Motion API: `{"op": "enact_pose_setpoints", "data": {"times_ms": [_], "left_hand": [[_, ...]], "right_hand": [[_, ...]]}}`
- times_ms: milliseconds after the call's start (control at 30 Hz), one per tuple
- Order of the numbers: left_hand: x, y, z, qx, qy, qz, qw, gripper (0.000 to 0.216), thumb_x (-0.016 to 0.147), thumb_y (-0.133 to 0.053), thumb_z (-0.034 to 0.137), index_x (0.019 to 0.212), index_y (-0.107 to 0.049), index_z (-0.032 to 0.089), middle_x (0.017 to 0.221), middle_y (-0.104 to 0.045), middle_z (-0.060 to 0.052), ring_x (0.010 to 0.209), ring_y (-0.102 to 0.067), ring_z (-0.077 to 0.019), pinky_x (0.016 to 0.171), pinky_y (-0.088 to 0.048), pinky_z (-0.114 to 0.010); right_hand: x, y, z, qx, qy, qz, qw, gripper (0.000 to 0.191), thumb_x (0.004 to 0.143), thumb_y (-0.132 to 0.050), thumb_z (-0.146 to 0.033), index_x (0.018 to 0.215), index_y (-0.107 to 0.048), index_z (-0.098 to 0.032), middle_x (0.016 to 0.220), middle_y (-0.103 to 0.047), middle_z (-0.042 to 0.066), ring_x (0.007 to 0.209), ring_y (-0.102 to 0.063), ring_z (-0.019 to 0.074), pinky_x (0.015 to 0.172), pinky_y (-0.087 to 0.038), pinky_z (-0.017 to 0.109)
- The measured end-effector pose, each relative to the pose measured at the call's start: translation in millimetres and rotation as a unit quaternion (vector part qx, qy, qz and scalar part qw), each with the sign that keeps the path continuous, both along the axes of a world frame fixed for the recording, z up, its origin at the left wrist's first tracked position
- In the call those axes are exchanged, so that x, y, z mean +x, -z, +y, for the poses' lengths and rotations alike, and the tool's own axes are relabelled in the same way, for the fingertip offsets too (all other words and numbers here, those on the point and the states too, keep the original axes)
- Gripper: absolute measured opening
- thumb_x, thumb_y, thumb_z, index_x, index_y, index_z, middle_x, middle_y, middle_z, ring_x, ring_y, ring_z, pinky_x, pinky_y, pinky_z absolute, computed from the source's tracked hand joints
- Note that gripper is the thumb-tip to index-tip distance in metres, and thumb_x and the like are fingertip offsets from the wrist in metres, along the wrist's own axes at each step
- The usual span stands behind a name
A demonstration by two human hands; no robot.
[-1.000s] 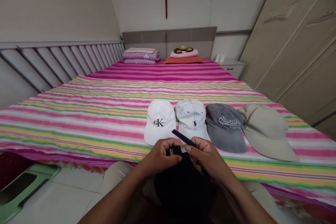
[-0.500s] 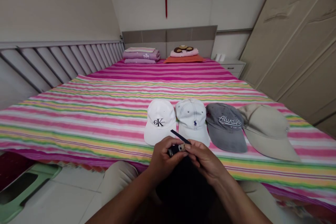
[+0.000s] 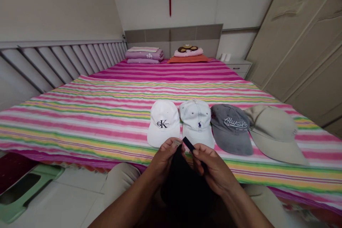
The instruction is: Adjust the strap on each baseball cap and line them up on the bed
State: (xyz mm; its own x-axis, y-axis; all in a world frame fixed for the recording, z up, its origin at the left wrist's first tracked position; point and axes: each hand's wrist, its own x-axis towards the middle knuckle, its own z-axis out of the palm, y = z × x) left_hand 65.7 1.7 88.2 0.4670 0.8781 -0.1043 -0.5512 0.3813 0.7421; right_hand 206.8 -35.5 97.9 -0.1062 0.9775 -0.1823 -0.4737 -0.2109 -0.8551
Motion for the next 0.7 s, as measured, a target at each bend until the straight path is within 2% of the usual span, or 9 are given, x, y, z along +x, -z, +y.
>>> {"op": "enact_pose_setpoints", "data": {"times_ms": [133,433,700], "left_hand": [[0.9,-0.7,-0.8,-0.019,-0.004,0.008,1.0,0.034,0.059,-0.073,0.035,0.08,-0.055,0.015,0.062,-0.06,0.001,0.053,-0.055,-0.0085,0.05,-0.04,-0.017],[1.7,-0.4,-2.5,-0.01,-0.006,0.008,1.0,0.034,0.058,-0.074,0.034,0.08,-0.054,0.016,0.058,-0.06,0.002,0.05,-0.055,-0.0084,0.048,-0.039,-0.017],[2.6,-3.2,-5.2,0.023,-0.002,0.0,1.0,0.029,0.059,-0.074,0.031,0.077,-0.058,0.015,0.059,-0.061,0.002,0.054,-0.056,-0.0082,0.054,-0.042,-0.018]], "right_hand": [[0.0,0.2,-1.1,-0.019,-0.008,0.033,0.999,0.03,0.067,-0.067,-0.037,0.057,-0.046,-0.017,0.034,-0.033,-0.01,0.032,-0.02,0.0029,0.037,-0.013,0.019],[-0.7,-2.9,-3.1,-0.025,-0.037,0.047,0.998,0.029,0.066,-0.066,-0.031,0.056,-0.044,-0.017,0.036,-0.032,-0.011,0.033,-0.02,0.002,0.038,-0.011,0.019],[-3.7,-3.5,-4.5,-0.029,-0.049,0.042,0.997,0.028,0.067,-0.065,-0.034,0.059,-0.046,-0.016,0.037,-0.032,-0.01,0.033,-0.019,0.0022,0.037,-0.01,0.019]]}}
